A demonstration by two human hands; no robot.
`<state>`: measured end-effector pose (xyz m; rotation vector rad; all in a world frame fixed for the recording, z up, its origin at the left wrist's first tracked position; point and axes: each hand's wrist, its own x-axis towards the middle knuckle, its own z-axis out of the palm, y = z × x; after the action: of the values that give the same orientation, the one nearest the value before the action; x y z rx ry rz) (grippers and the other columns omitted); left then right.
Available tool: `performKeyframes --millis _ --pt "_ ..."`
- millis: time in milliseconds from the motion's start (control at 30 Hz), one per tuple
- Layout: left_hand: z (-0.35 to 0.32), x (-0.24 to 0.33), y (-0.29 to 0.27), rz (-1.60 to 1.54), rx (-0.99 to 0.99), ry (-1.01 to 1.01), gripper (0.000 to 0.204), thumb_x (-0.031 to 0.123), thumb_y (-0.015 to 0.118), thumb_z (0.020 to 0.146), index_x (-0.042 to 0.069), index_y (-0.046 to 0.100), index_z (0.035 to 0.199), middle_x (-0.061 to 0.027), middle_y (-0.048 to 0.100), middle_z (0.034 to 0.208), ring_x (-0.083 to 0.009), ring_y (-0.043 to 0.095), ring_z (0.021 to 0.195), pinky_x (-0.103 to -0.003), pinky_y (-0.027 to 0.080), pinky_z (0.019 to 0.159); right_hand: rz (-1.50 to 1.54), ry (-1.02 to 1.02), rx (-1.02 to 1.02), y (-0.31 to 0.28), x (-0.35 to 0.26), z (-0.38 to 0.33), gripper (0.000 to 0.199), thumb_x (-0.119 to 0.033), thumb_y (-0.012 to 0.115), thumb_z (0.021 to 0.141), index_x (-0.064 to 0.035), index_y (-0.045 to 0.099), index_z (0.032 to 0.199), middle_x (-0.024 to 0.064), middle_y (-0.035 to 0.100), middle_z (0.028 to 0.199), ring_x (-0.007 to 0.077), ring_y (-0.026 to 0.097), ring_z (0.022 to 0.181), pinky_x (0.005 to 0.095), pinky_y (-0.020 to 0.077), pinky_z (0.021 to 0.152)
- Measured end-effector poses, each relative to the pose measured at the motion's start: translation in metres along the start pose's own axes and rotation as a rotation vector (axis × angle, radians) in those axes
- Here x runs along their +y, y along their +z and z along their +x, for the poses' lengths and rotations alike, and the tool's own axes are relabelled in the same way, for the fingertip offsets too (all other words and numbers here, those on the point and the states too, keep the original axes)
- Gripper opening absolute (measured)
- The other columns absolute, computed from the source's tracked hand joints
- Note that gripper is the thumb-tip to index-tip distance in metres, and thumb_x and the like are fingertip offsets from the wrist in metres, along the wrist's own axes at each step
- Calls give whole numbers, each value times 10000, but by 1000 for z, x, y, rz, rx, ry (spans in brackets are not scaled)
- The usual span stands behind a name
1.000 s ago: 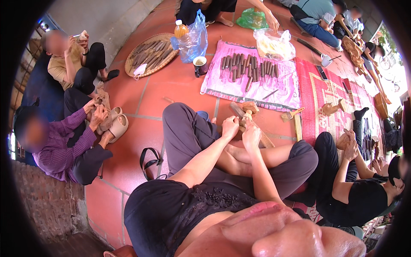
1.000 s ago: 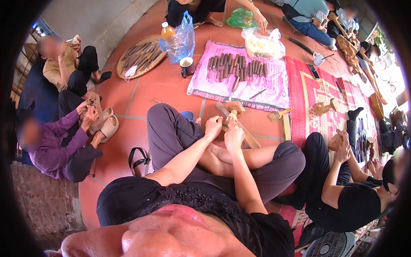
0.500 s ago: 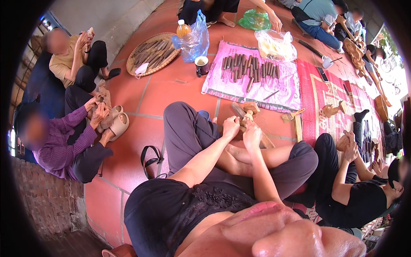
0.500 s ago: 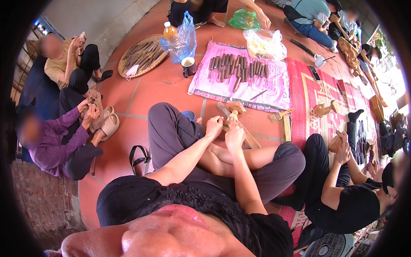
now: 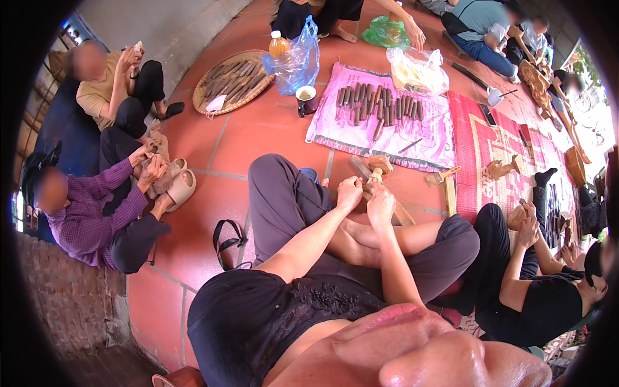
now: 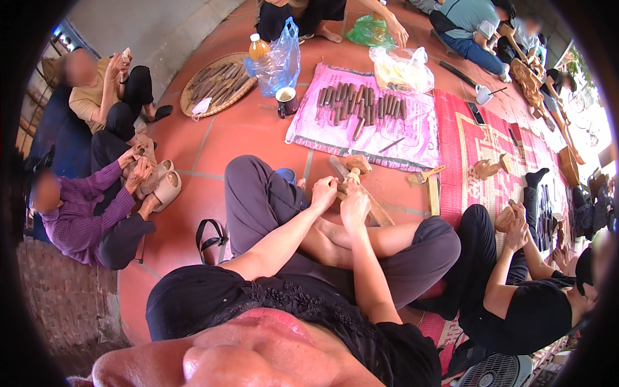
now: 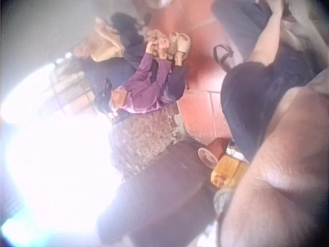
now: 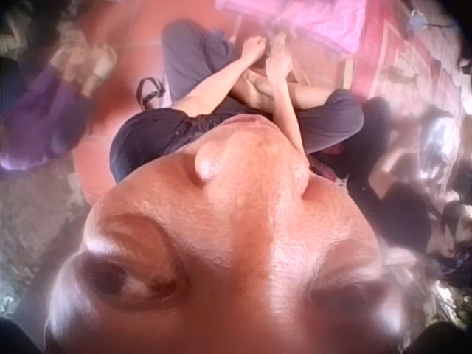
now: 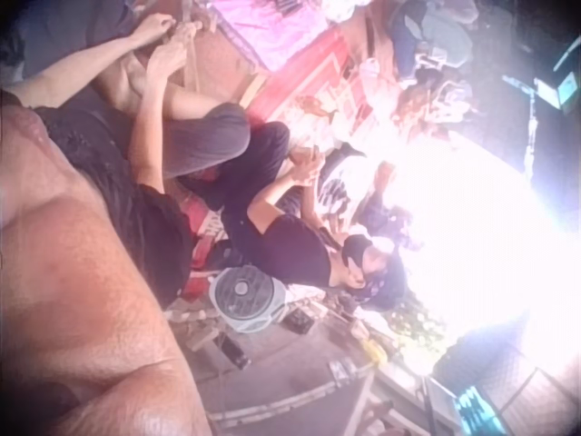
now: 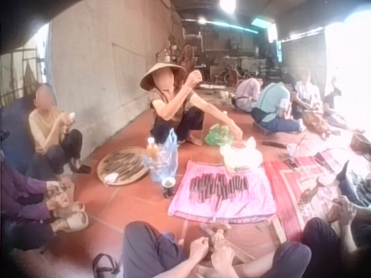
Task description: The person sits cross-legged on the floor and uses a small knife to carve a piece of wood held in their left hand. They repeatedly scrape and shape the wood while other people work nearby on similar tasks.
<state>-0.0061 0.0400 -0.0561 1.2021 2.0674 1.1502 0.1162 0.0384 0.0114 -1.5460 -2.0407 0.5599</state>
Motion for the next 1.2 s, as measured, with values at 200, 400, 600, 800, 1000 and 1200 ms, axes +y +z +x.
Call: performKeyframes --millis 200,400,600,800,1000,1200 --pt "-2 -5 -4 11 32 6 319 278 534 954 8 685 875 -250 681 884 -440 655 893 -531 495 812 -45 70 -32 8 3 27 295 -93 564 922 -32 688 1183 238 701 994 410 686 919 493 535 821" --pt "-1 3 -6 41 -12 -3 321 285 533 957 15 696 892 -241 686 894 -430 661 902 -524 502 821 62 32 46 4 10 15 264 -111 574 928 -35 705 1145 230 708 931 401 697 868 471 555 770" --pt "-2 -4 -4 -3 18 7 314 284 542 956 15 689 887 -236 685 887 -428 662 894 -523 502 816 -9 -103 95 15 5 8 283 -65 560 908 -31 698 1153 226 708 966 409 693 896 493 544 812" --pt "-1 4 -6 32 2 -11 314 284 544 953 10 679 878 -240 681 886 -433 658 884 -530 496 806 19 77 57 13 21 35 260 -115 547 938 -14 704 1120 251 702 916 418 695 861 503 547 774" --pt "-1 0 -1 -37 4 9 320 284 540 955 8 678 869 -247 678 860 -445 657 869 -537 498 795 -7 -246 225 14 4 -11 322 -12 518 894 -25 669 1178 228 701 1013 411 692 866 503 545 773" --pt "-2 0 -4 9 28 19 324 286 536 955 11 680 864 -253 675 860 -444 658 873 -536 498 796 20 149 -60 3 10 37 292 -96 567 926 -44 702 1179 260 696 999 418 683 934 489 532 847"
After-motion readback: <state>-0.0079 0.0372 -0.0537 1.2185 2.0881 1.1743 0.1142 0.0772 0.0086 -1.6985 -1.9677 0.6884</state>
